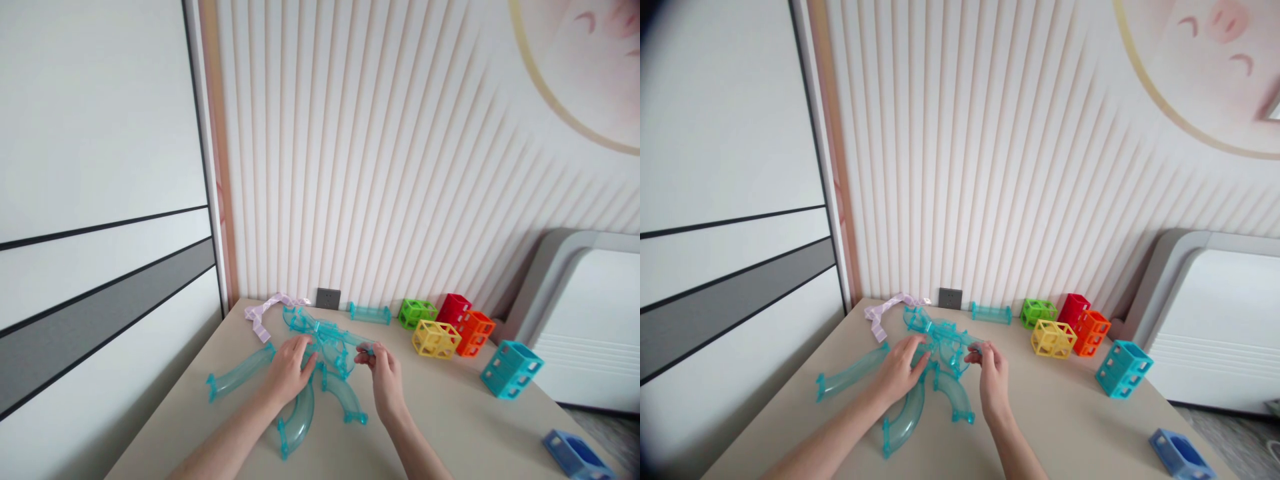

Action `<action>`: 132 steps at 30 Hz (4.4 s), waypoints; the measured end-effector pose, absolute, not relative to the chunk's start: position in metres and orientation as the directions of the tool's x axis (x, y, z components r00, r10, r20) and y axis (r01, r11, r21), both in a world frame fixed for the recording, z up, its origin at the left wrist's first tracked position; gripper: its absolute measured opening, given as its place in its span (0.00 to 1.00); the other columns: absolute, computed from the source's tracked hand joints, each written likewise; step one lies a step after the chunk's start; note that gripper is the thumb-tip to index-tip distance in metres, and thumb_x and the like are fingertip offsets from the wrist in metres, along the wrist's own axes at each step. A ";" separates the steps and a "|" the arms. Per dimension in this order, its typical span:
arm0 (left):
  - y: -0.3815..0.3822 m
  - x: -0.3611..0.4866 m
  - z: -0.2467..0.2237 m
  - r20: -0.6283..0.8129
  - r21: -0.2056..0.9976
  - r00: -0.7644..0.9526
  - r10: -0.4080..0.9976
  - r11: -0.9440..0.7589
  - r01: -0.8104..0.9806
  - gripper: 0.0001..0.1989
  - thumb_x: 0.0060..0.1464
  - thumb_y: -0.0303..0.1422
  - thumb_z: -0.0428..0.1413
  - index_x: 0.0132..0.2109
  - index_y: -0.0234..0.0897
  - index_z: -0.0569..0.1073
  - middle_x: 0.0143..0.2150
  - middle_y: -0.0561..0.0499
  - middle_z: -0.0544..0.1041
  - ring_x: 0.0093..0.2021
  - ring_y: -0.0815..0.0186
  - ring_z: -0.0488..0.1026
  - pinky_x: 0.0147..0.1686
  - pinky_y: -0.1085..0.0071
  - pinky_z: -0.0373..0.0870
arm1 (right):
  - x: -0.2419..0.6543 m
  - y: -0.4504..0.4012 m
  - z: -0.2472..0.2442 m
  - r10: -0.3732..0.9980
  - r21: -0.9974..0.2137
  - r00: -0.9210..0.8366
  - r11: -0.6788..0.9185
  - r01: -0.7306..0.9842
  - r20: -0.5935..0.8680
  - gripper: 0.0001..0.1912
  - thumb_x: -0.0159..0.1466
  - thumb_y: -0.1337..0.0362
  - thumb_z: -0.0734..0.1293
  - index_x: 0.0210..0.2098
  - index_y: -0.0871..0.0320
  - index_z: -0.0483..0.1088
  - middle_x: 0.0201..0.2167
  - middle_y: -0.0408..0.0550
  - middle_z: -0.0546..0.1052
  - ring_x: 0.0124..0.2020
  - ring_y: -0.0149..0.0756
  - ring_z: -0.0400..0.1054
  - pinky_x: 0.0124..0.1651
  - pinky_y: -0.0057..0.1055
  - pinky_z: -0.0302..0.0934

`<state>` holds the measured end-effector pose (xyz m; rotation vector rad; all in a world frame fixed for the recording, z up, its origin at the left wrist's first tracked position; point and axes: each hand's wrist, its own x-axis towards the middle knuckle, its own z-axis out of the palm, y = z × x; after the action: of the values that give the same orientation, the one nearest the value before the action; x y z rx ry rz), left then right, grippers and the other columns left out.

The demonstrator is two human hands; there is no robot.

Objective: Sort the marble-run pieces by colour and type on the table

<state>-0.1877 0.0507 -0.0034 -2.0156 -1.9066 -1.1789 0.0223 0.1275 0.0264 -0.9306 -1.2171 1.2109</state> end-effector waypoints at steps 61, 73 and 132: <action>0.027 -0.160 0.026 0.335 0.911 -0.032 0.942 -0.315 0.266 0.15 0.63 0.30 0.50 0.49 0.40 0.81 0.58 0.46 0.76 0.60 0.57 0.70 0.63 0.61 0.64 | 0.027 0.128 0.035 0.983 -0.982 -0.025 0.185 0.024 0.184 0.36 0.58 0.31 0.62 0.36 0.61 0.76 0.23 0.49 0.77 0.25 0.42 0.72 0.27 0.34 0.68; 0.030 -0.154 0.017 0.090 0.888 -0.093 0.992 -0.123 -0.442 0.24 0.58 0.46 0.61 0.59 0.48 0.69 0.64 0.46 0.71 0.60 0.58 0.72 0.60 0.59 0.66 | 0.020 0.124 0.026 1.000 -0.977 -0.009 0.016 -0.211 0.018 0.32 0.53 0.34 0.71 0.28 0.61 0.76 0.22 0.48 0.78 0.23 0.39 0.74 0.26 0.34 0.74; 0.034 -0.175 0.022 0.221 0.941 -0.349 0.911 -0.294 -0.170 0.29 0.59 0.48 0.60 0.64 0.43 0.69 0.67 0.43 0.69 0.67 0.50 0.65 0.66 0.51 0.64 | 0.022 0.122 0.030 0.935 -0.937 -0.221 0.214 -0.274 0.279 0.26 0.59 0.47 0.74 0.51 0.55 0.78 0.48 0.52 0.82 0.50 0.47 0.75 0.56 0.43 0.67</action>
<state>-0.1753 0.0342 0.0220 -1.7785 -1.9168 -2.9567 0.0225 0.1221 0.0302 -0.7063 -1.3120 1.3058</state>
